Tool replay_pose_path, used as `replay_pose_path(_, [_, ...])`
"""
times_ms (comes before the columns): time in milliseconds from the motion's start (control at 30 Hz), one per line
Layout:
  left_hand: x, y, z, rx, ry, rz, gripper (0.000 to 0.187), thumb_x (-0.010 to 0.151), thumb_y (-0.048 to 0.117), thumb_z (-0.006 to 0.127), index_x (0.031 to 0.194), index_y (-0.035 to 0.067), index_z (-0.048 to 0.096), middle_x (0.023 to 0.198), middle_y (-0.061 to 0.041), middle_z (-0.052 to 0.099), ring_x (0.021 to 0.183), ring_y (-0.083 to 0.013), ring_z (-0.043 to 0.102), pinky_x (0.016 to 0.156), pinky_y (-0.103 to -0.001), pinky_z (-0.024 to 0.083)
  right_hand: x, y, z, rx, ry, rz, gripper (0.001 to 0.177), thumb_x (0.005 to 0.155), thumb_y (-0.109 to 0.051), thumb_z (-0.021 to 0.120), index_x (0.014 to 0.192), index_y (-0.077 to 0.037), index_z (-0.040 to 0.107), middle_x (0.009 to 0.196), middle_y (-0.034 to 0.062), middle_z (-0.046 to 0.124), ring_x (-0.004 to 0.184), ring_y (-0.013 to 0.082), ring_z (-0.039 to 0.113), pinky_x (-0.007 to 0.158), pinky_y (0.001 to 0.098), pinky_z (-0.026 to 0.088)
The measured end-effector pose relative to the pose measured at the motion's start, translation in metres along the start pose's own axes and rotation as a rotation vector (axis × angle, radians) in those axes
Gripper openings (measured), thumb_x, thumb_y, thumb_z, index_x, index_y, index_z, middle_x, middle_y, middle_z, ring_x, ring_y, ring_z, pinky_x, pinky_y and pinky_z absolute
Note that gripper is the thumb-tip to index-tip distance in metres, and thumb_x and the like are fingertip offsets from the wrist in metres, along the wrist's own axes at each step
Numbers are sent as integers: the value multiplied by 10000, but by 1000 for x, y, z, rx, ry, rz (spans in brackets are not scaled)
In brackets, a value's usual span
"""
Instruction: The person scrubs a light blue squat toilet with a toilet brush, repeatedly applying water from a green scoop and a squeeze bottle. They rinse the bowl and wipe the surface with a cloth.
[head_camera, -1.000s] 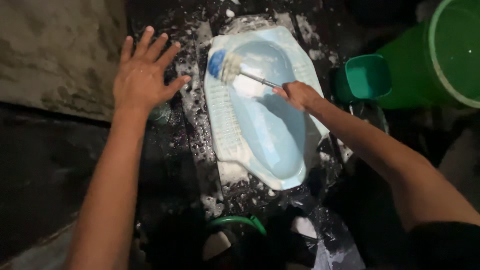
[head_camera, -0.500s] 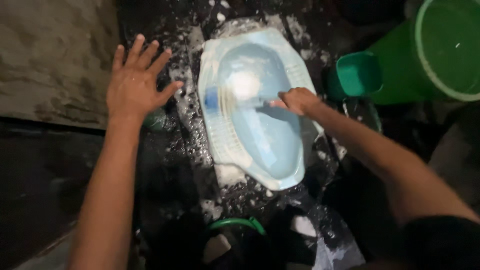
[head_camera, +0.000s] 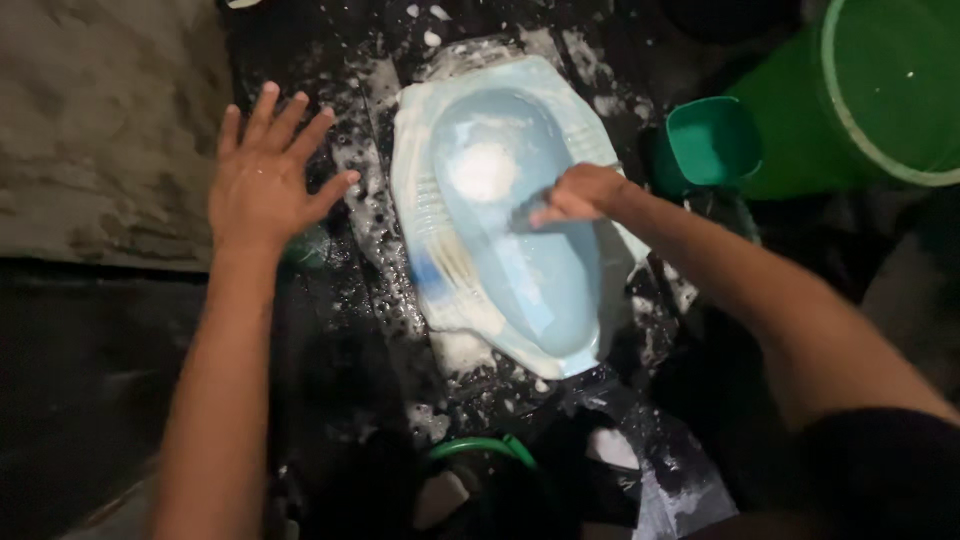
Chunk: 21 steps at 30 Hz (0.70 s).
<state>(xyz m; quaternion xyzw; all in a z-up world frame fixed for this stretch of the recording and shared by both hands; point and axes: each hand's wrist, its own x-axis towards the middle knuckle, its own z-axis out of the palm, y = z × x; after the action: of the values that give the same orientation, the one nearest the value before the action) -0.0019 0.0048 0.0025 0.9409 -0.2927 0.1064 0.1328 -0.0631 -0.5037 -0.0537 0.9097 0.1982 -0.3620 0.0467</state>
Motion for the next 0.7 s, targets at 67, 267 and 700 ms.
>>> replay_pose_path(67, [1, 2, 1, -2, -2, 6, 887, 1146, 857, 569, 1770, 232, 649, 1859, -133, 546, 1792, -372, 351, 1456, -662, 196, 1, 2, 9, 94, 136, 87, 901, 1128, -864, 355, 1305, -82, 764, 1067, 237, 838, 1074, 466, 811, 1014, 586, 641])
replay_pose_path(267, [2, 5, -6, -11, -7, 7, 904, 1135, 862, 581, 1776, 227, 637, 1867, -133, 537, 1797, -369, 338, 1449, -659, 192, -7, 18, 21, -91, 15, -33, 862, 1110, -842, 348, 1262, -104, 767, 1036, 192, 859, 1064, 414, 831, 999, 568, 646])
replay_pose_path(700, [-2, 16, -26, 53, -23, 57, 809, 1095, 742, 660, 1717, 225, 660, 1854, -119, 552, 1794, -356, 370, 1437, -653, 251, 129, -86, 111, 986, 644, 356, 807, 1197, -657, 475, 987, 59, 782, 1002, 393, 772, 975, 569, 765, 959, 658, 588])
